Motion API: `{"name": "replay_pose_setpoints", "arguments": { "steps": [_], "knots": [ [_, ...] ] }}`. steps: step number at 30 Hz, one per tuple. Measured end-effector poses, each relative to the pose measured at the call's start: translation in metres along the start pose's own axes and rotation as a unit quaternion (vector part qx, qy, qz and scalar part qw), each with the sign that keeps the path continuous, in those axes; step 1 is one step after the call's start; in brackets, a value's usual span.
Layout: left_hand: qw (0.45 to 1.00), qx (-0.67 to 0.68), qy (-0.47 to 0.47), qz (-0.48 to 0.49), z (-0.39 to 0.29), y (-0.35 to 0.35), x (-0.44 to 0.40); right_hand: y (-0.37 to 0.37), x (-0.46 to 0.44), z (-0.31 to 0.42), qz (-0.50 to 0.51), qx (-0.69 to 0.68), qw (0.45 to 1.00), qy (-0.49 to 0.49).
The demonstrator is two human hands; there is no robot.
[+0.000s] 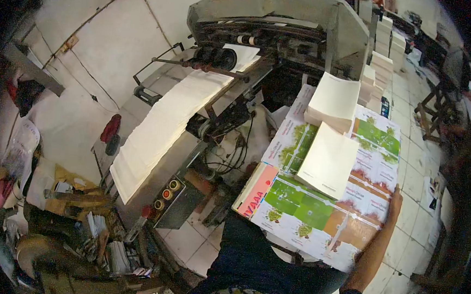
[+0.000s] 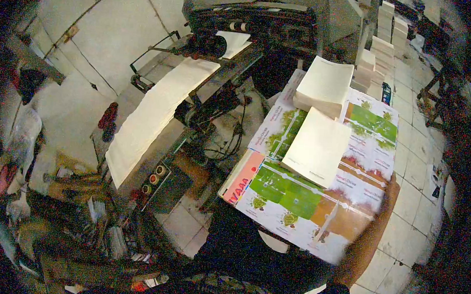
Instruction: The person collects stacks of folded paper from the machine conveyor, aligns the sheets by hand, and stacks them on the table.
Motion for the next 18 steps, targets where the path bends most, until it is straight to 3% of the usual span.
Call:
{"name": "replay_pose_setpoints", "arguments": {
  "steps": [9, 10, 18],
  "knots": [
    [0.999, 0.043, -0.006, -0.031, 0.011, -0.010, -0.013, 0.004, -0.008, -0.002, -0.016, 0.006, 0.999, -0.027],
    [0.998, 0.049, -0.008, -0.034, 0.013, -0.011, -0.014, 0.019, -0.031, -0.024, -0.023, 0.060, 0.997, -0.030],
    [0.988, 0.116, -0.027, -0.102, 0.046, -0.021, -0.017, 0.005, -0.014, -0.011, 0.010, -0.029, 0.999, -0.027]
  ]
}}
Point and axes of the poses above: each hand's wrist, its own x-axis away from the middle knuckle, its own y-axis out of the back of the hand, z = x × y, the point moved 1 cm from there along -x, towards the middle knuckle, and after that the axes turned 2 degrees about -y, right-handed, at the moved point
